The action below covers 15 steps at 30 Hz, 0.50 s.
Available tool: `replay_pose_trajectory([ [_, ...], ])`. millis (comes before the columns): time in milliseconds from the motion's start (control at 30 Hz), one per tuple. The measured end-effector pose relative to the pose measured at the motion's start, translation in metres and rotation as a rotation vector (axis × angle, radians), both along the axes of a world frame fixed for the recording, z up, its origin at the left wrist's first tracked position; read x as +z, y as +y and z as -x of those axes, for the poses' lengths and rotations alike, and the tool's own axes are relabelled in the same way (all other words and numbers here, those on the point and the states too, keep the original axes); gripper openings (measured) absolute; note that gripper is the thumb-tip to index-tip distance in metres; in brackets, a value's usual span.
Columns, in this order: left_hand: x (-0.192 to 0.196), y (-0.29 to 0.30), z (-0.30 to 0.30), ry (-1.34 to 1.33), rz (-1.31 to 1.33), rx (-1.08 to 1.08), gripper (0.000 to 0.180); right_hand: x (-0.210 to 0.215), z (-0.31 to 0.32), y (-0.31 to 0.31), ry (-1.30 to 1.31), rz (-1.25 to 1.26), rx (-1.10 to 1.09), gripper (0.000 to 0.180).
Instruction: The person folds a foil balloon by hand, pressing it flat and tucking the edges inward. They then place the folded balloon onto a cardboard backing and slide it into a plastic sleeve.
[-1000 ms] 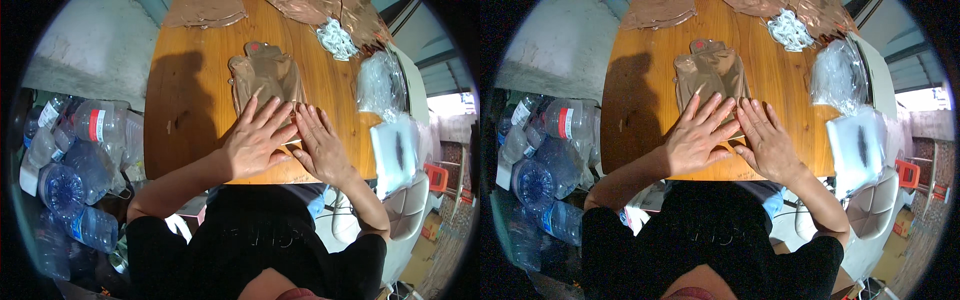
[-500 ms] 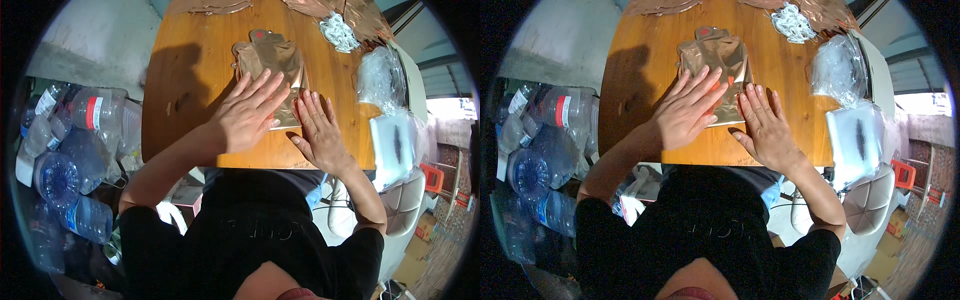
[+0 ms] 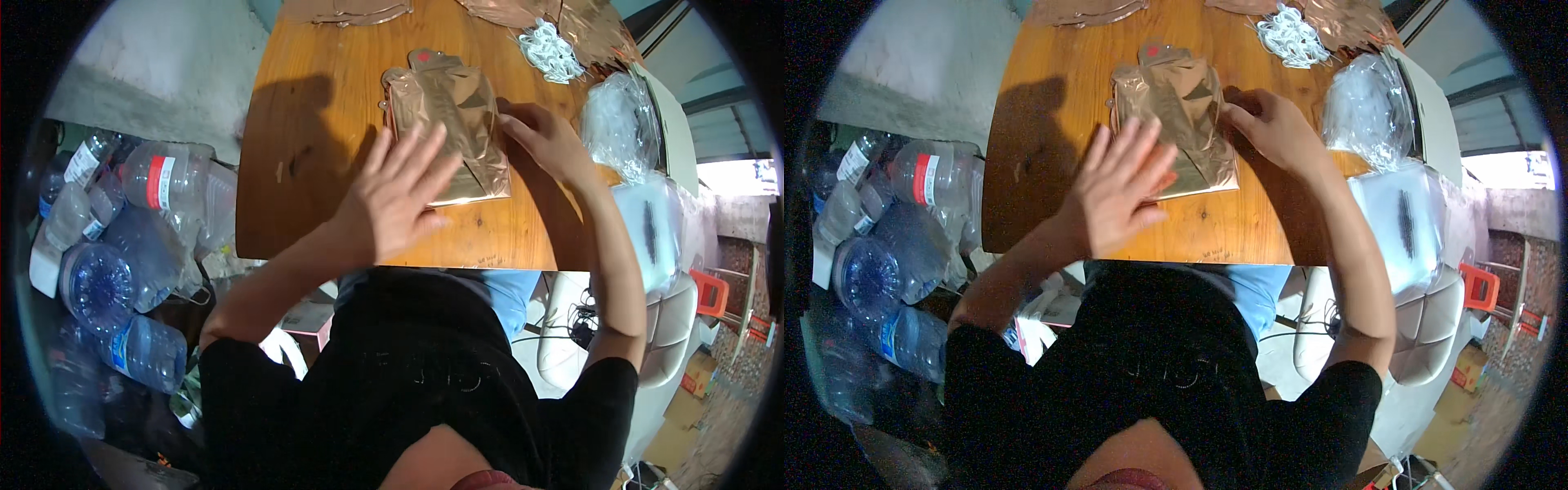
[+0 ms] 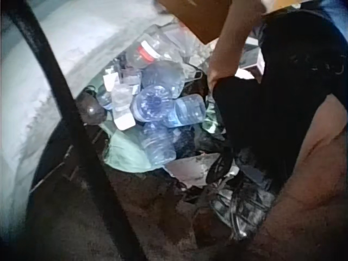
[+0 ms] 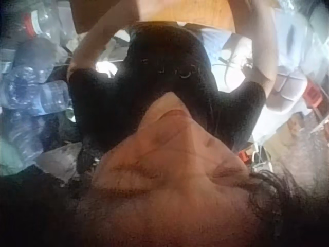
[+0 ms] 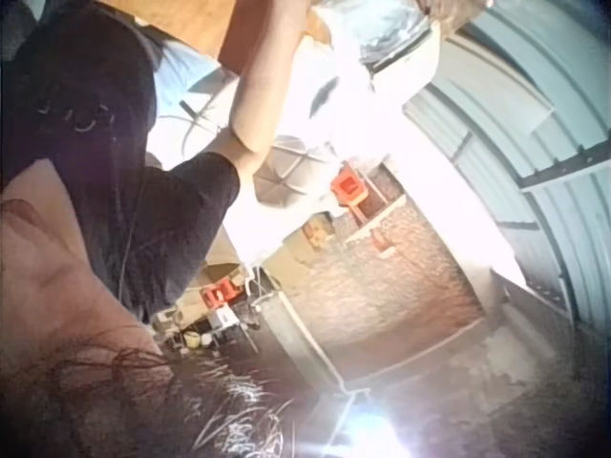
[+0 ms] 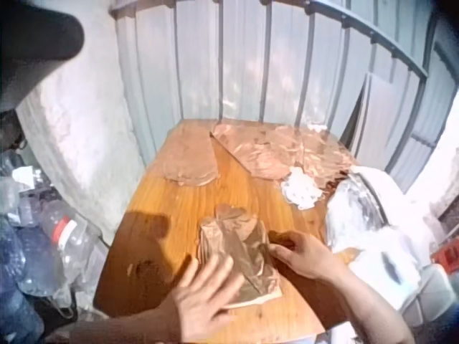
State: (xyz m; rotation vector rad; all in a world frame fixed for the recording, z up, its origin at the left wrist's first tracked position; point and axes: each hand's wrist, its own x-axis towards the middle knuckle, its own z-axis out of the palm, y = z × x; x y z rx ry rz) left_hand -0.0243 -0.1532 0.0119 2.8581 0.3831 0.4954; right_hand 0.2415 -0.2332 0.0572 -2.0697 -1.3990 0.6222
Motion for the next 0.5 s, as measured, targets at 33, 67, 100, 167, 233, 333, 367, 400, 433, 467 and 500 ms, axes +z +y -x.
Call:
replay_pose_trajectory([
  [33,0.002,-0.006,0.002,0.035,0.039,-0.066,0.082,0.002,-0.004,0.01,0.0,-0.009,-0.007,0.049],
  [67,0.003,-0.012,0.004,0.074,0.08,-0.128,0.082,0.004,-0.004,0.02,0.023,0.08,0.04,0.046],
  [100,-0.002,-0.016,0.005,0.089,0.063,-0.13,0.081,0.007,-0.001,0.026,0.045,0.168,0.087,0.045],
  [167,0.001,-0.018,0.005,0.095,0.053,-0.126,0.077,0.021,0.009,0.038,0.006,0.256,0.081,0.046],
  [233,0.003,-0.019,0.005,0.106,0.042,-0.12,0.073,0.023,0.009,0.046,-0.035,0.344,0.081,0.047],
  [333,0.005,-0.02,0.002,0.185,0.061,-0.125,0.077,0.01,0.0,0.053,0.101,0.371,0.124,0.048],
  [367,0.006,-0.019,0.002,0.202,0.049,-0.133,0.078,0.009,0.002,0.052,0.147,0.333,0.097,0.047],
  [400,0.005,-0.019,0.003,0.201,0.041,-0.128,0.078,0.006,0.001,0.052,0.192,0.294,0.071,0.047],
  [433,0.002,-0.019,0.004,0.133,0.068,-0.115,0.078,-0.005,-0.005,0.056,0.146,0.292,0.082,0.049],
  [467,0.001,-0.019,0.005,0.062,0.097,-0.099,0.078,-0.004,-0.004,0.054,0.14,0.287,0.089,0.049],
  [500,0.008,-0.017,0.007,-0.017,0.153,-0.04,0.08,-0.002,0.001,0.048,0.229,0.287,0.108,0.049],
])
